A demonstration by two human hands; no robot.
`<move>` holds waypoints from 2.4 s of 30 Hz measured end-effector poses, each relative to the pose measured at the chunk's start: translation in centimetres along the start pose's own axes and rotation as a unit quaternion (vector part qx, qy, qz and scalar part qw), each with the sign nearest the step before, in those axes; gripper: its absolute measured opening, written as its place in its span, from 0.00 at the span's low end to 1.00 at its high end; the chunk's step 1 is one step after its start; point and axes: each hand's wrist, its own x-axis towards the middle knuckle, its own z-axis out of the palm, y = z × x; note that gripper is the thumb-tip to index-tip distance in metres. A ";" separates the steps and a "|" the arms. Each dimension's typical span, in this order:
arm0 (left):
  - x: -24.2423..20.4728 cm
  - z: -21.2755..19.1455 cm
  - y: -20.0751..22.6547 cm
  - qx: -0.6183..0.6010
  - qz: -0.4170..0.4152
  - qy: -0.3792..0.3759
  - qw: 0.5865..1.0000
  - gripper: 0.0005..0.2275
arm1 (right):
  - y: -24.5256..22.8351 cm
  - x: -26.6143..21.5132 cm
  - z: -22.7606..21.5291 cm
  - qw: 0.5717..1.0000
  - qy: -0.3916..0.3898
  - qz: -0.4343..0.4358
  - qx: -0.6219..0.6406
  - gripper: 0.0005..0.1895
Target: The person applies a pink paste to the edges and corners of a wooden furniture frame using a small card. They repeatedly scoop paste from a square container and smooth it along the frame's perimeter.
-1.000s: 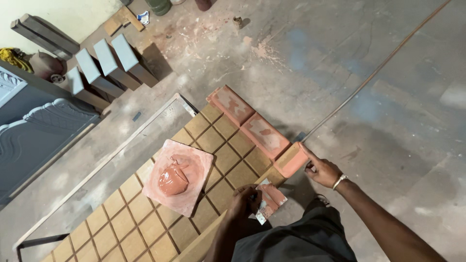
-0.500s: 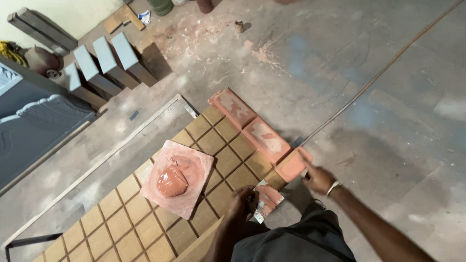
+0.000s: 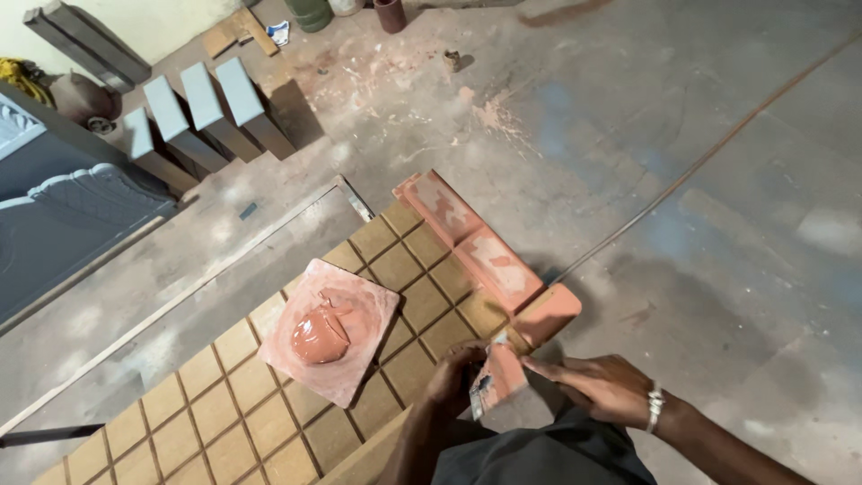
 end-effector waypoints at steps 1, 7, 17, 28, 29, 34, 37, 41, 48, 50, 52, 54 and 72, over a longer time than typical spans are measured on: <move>0.2 -0.2 0.1 0.002 0.013 0.007 1.000 0.10 | -0.2 -1.0 -1.1 0.999 0.027 -0.009 0.023 0.28; 1.7 0.7 0.0 0.090 -0.028 -0.059 0.994 0.07 | -0.8 0.2 -1.0 0.986 0.099 -0.091 0.102 0.34; 2.3 -2.5 -5.4 -0.059 -0.035 0.188 0.980 0.10 | 7.0 0.8 2.2 0.853 -0.088 0.117 0.501 0.41; -0.6 -6.8 -5.3 -0.004 -0.023 0.163 0.986 0.09 | 10.2 7.0 9.9 0.966 0.057 0.220 0.126 0.53; -1.0 -6.9 -6.0 -0.001 -0.029 0.171 0.985 0.08 | 9.6 7.1 11.0 0.973 0.068 0.196 0.098 0.51; 1.1 -7.3 -5.8 0.002 0.015 0.130 0.991 0.08 | 7.6 6.6 7.3 0.970 0.009 0.125 0.207 0.57; 0.5 -6.5 -5.1 -0.001 0.022 0.146 0.989 0.07 | 8.6 6.6 1.5 0.944 -0.048 0.246 0.214 0.57; -0.8 -5.7 -4.7 -0.042 -0.038 0.188 0.980 0.06 | 8.4 7.2 3.4 0.953 0.003 0.253 0.168 0.55; -1.3 -7.5 -6.6 -0.097 -0.025 0.210 0.972 0.03 | 7.9 8.7 8.8 0.973 0.011 0.003 0.231 0.57; -1.6 -8.1 -6.9 -0.081 -0.011 0.201 0.976 0.04 | 8.4 8.0 5.4 0.916 -0.157 0.217 0.298 0.52; -1.9 -8.0 -7.1 -0.072 0.000 0.193 0.979 0.05 | 8.8 7.7 1.8 0.923 -0.100 0.264 0.262 0.55; -1.7 -7.3 -7.3 -0.115 -0.017 0.222 0.968 0.05 | 8.1 7.5 0.1 0.922 -0.071 0.299 0.235 0.57; -2.8 0.9 -6.1 -0.193 -0.002 -0.022 0.981 0.16 | -0.1 -1.5 -2.9 0.983 -0.010 -0.178 -0.033 0.33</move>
